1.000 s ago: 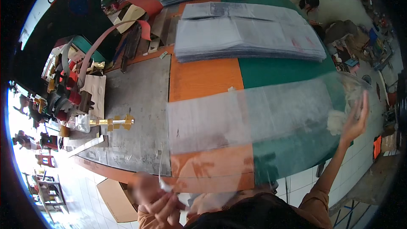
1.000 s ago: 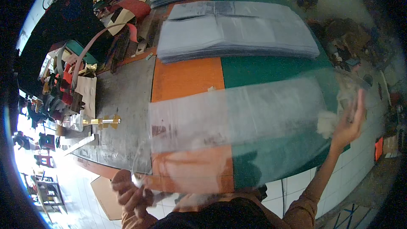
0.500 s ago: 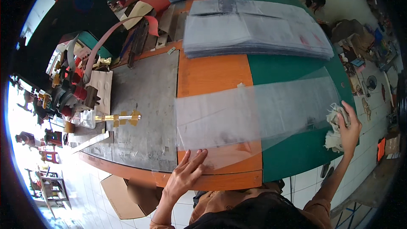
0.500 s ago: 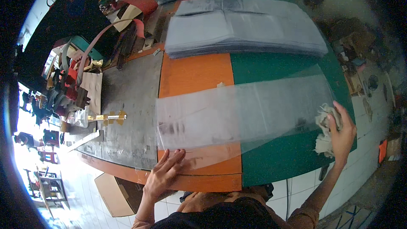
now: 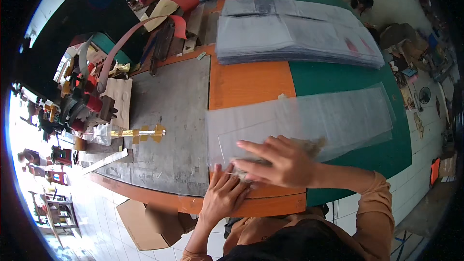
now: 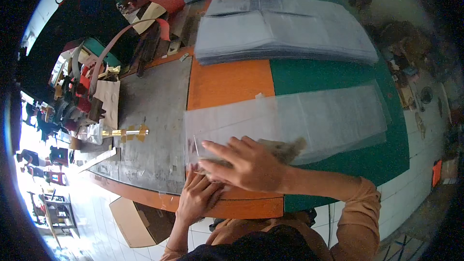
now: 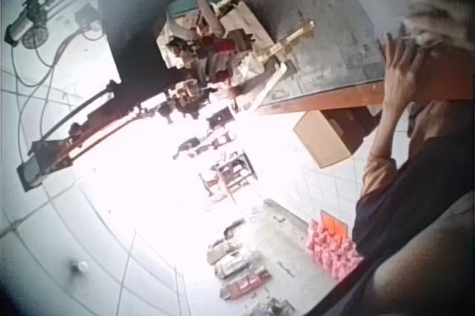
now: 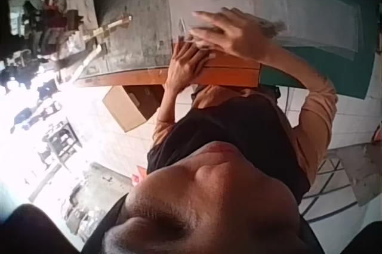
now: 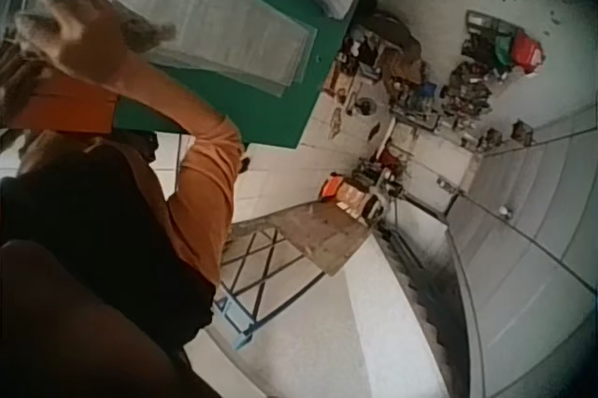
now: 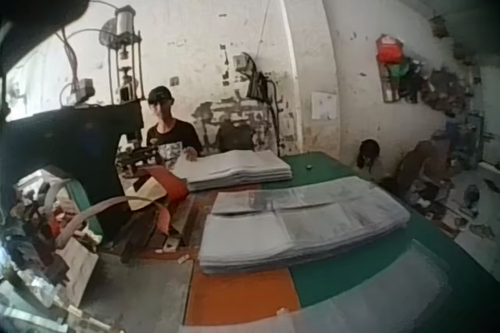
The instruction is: The person wipes clear plastic sheets with a cloth and stacks them on a workbench.
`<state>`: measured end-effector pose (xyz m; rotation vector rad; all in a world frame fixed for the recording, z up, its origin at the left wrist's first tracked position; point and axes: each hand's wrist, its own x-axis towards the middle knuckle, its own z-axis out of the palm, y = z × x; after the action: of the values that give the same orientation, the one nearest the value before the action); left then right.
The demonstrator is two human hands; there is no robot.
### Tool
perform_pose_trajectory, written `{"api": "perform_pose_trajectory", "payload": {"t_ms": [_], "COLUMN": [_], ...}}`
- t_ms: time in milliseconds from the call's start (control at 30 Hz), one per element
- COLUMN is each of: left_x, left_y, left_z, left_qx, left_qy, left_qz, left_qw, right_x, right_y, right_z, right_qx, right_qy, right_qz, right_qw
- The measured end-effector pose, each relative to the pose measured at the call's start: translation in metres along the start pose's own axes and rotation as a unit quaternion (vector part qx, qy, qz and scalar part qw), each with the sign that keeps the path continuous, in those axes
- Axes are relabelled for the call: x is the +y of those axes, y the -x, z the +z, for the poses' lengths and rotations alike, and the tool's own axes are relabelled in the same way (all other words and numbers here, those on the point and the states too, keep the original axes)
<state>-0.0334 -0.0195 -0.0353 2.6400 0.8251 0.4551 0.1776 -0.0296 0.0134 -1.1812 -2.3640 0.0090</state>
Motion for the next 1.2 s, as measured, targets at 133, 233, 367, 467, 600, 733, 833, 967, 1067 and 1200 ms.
{"api": "perform_pose_trajectory", "payload": {"t_ms": [133,233,367,467,600,733,833,967,1067,1200], "left_x": [0.001,0.001,0.000,0.001,-0.003,0.002,0.005,0.008,0.010,0.010], "left_y": [0.003,0.005,0.005,0.000,0.004,-0.003,0.002,-0.002,-0.003,-0.003], "left_z": [-0.002,0.003,0.004,0.002,0.003,0.000,-0.004,-0.005,-0.005,-0.006], "left_qx": [-0.014,-0.006,-0.006,-0.012,-0.023,-0.031,-0.021,-0.029,-0.030,-0.029], "left_qy": [-0.026,-0.071,-0.100,-0.098,-0.113,-0.133,-0.118,-0.085,-0.084,-0.091], "left_qz": [-0.048,-0.047,-0.041,-0.053,-0.057,-0.062,-0.085,-0.100,-0.104,-0.107], "left_qw": [0.998,0.996,0.994,0.994,0.992,0.989,0.989,0.991,0.991,0.990], "right_x": [-0.011,-0.008,-0.005,-0.005,-0.001,0.028,0.059,0.097,0.122,0.149], "right_y": [0.010,0.014,0.015,0.014,0.014,0.037,0.059,0.099,0.127,0.148], "right_z": [0.047,0.051,0.052,0.051,0.055,0.038,0.014,-0.017,-0.040,-0.059], "right_qx": [-0.083,-0.070,-0.067,-0.068,-0.036,-0.001,0.005,0.021,0.032,0.044], "right_qy": [0.019,0.045,0.055,0.051,0.027,0.101,0.138,0.229,0.306,0.332], "right_qz": [0.078,0.080,0.084,0.103,0.107,0.143,0.213,0.324,0.412,0.496], "right_qw": [0.993,0.993,0.993,0.991,0.993,0.984,0.967,0.918,0.858,0.801]}}
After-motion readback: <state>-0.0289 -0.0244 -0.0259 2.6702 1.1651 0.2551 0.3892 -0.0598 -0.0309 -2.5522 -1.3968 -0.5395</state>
